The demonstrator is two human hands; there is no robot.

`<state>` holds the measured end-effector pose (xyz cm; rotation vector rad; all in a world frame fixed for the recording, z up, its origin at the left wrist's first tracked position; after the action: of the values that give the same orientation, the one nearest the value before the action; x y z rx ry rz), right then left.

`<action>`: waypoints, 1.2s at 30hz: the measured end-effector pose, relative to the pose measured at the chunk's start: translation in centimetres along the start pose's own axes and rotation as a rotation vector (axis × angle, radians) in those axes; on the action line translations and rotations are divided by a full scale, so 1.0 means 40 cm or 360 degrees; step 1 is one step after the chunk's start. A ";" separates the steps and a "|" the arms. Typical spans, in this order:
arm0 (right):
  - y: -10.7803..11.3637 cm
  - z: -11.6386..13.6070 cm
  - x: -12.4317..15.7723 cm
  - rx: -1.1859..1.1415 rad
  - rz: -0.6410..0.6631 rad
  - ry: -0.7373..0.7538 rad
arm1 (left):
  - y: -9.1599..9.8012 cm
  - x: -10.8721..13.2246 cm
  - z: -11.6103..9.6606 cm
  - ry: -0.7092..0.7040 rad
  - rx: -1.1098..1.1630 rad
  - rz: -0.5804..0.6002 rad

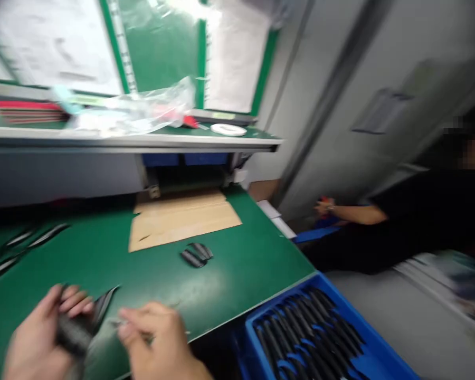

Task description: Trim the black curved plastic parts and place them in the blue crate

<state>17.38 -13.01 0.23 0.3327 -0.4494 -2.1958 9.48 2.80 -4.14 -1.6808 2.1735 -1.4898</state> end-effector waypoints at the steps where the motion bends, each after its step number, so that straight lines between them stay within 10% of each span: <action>1: -0.019 -0.008 0.004 -0.0119 0.0085 -0.0011 | 0.019 0.011 -0.023 -0.0030 0.0055 -0.0065; 17: -0.160 0.032 -0.014 -0.0239 0.0911 -0.0203 | -0.015 0.087 -0.095 -0.0251 0.0210 0.0143; 36: -0.138 0.080 -0.013 0.0646 0.0550 0.0336 | 0.001 0.102 -0.105 -0.0392 0.0144 0.0077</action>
<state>12.64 -8.78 0.78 0.6469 -0.7731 -1.7050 5.53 2.47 0.19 -1.6696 1.9760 -1.2714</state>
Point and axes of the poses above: each hand's wrist, its own x-axis away from the middle knuckle, its own y-axis out of the back of the hand, z = x × y, the point moved 10 cm from there along -x, towards the middle knuckle, and after that the axes turned 9 degrees about x, right-handed, at the moved point
